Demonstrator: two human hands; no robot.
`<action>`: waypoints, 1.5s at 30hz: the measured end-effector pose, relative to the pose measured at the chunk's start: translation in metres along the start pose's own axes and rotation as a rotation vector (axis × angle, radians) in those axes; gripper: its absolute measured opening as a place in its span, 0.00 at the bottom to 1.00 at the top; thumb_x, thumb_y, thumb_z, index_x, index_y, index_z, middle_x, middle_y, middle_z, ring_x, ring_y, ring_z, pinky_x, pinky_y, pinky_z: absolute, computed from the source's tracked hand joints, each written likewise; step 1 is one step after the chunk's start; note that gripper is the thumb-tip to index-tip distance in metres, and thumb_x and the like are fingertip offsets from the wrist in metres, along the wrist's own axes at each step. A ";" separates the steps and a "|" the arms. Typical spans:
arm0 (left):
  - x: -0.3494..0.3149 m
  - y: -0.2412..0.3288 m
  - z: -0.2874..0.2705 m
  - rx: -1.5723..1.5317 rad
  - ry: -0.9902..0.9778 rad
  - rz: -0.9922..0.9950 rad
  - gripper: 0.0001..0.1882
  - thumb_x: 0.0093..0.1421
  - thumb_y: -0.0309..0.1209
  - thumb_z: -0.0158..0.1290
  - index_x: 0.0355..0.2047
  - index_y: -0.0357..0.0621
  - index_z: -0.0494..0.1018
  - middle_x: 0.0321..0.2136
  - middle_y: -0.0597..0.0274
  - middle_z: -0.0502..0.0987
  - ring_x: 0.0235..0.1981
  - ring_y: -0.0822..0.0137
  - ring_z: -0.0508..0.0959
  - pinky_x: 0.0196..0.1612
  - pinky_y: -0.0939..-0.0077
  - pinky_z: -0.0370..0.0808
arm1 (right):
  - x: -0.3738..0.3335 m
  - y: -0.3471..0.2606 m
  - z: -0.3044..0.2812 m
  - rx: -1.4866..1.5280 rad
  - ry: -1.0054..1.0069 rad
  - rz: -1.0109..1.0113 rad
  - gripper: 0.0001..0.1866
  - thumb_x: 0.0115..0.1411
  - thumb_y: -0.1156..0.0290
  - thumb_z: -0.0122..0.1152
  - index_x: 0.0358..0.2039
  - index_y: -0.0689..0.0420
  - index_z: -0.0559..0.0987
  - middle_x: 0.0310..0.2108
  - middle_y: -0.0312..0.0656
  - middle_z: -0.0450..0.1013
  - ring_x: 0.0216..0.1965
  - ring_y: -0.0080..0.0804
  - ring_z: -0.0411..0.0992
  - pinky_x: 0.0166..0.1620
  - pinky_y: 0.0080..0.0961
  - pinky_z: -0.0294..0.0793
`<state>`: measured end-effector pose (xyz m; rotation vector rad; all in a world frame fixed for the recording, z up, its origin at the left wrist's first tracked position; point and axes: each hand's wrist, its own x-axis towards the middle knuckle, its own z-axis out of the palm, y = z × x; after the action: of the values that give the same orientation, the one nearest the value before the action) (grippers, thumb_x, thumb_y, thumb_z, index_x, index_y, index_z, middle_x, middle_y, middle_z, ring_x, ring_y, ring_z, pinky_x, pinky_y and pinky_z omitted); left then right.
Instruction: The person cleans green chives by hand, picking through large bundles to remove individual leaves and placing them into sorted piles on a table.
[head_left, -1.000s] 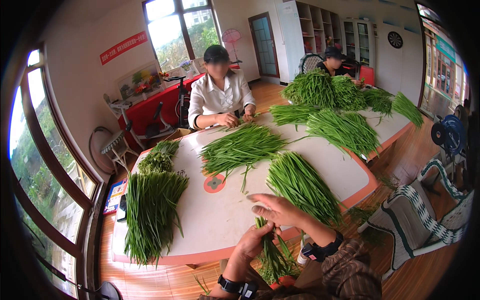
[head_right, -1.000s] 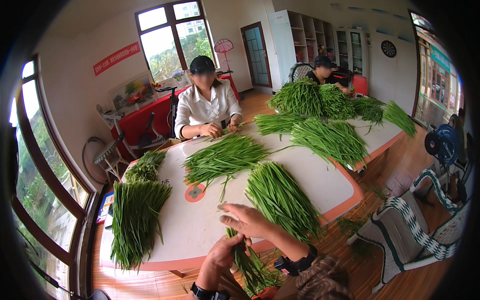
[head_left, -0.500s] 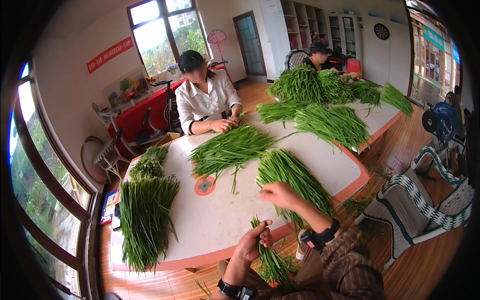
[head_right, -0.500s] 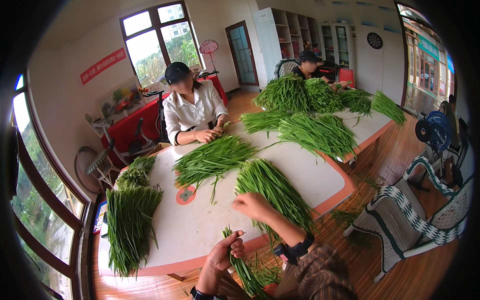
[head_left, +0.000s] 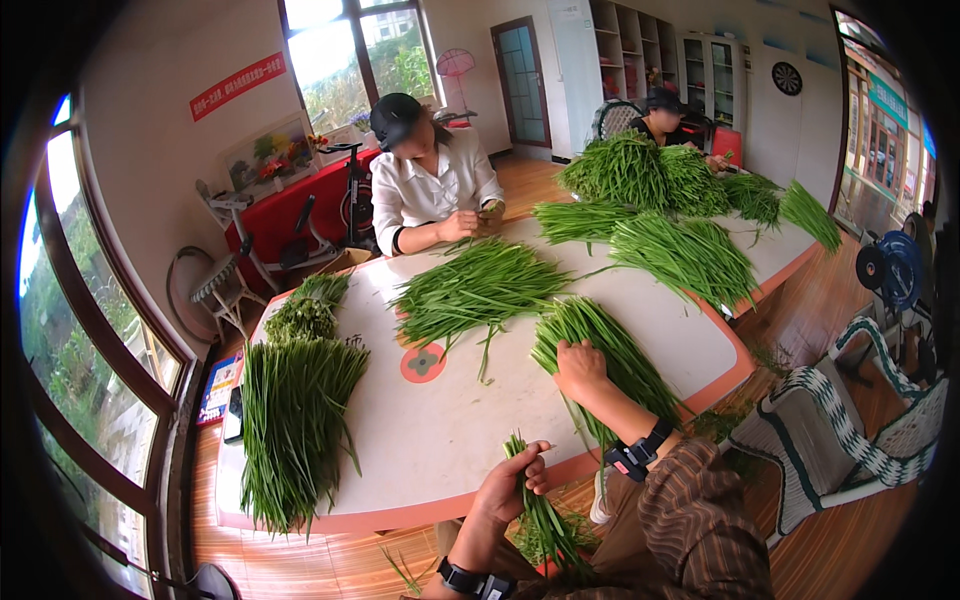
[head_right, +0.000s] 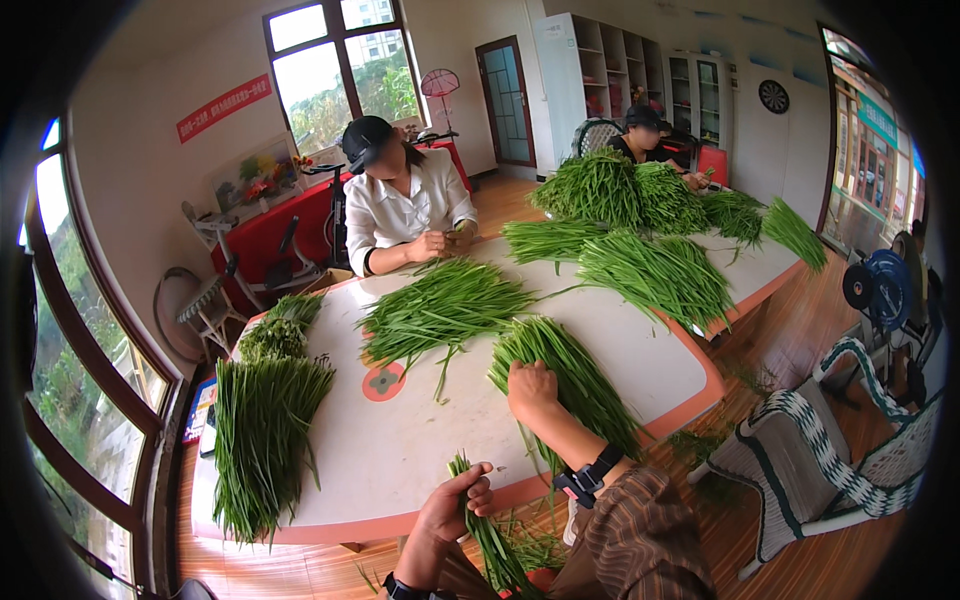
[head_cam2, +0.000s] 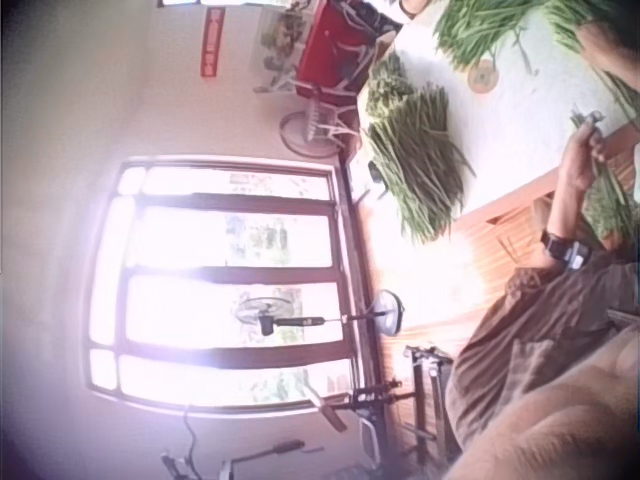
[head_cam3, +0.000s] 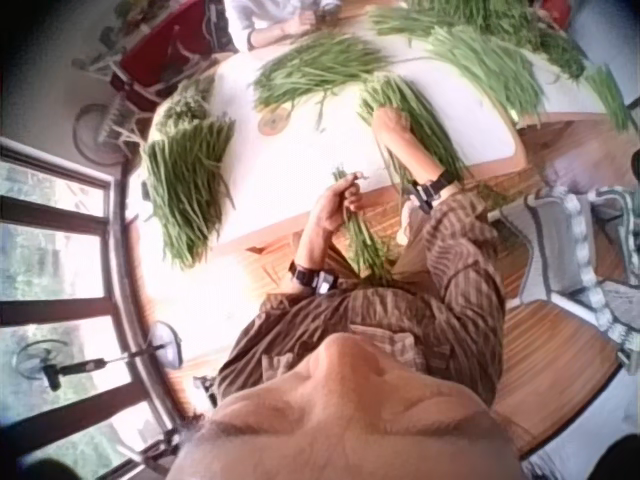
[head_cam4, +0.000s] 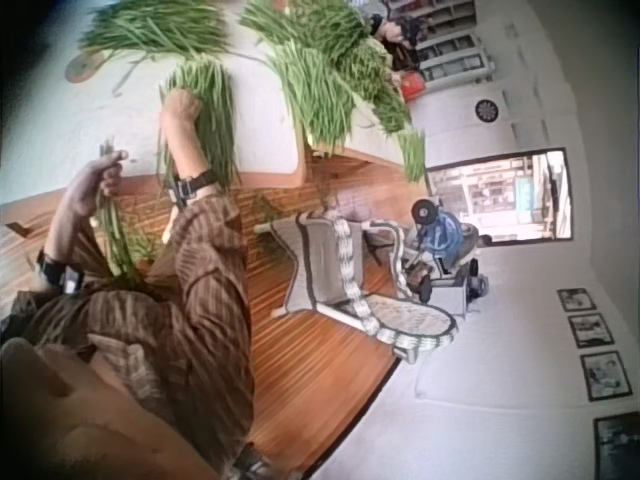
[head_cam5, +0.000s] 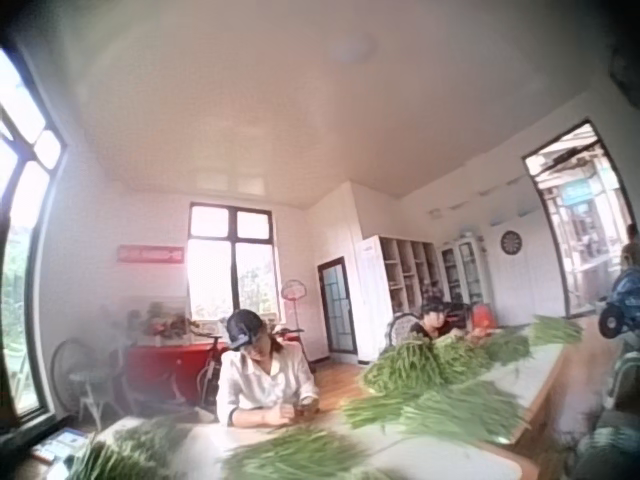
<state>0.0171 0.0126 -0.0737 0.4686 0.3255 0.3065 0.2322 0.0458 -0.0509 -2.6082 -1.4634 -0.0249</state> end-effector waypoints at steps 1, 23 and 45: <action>0.001 -0.001 0.000 -0.003 0.000 -0.011 0.11 0.61 0.32 0.43 0.40 0.40 0.65 0.16 0.71 0.59 0.16 0.77 0.59 0.22 0.81 0.61 | 0.002 0.004 0.007 -0.020 0.127 -0.058 0.16 0.45 0.61 0.59 0.32 0.59 0.73 0.33 0.46 0.73 0.41 0.43 0.69 0.41 0.35 0.70; -0.003 0.003 -0.002 -0.048 0.003 0.022 0.11 0.59 0.32 0.44 0.41 0.41 0.65 0.16 0.71 0.59 0.17 0.77 0.61 0.24 0.81 0.63 | -0.005 0.013 -0.030 0.298 0.121 -0.259 0.09 0.46 0.65 0.56 0.26 0.56 0.78 0.28 0.46 0.74 0.34 0.45 0.70 0.40 0.36 0.70; 0.027 0.044 -0.007 -0.157 0.198 0.360 0.13 0.58 0.30 0.49 0.44 0.50 0.64 0.14 0.74 0.55 0.15 0.76 0.58 0.22 0.78 0.63 | -0.053 -0.029 -0.027 0.887 -0.091 -0.403 0.09 0.49 0.70 0.60 0.28 0.63 0.74 0.20 0.40 0.72 0.21 0.22 0.68 0.27 0.21 0.68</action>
<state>0.0298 0.0626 -0.0645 0.3407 0.4064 0.7273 0.1813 0.0121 -0.0254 -1.6119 -1.5224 0.5626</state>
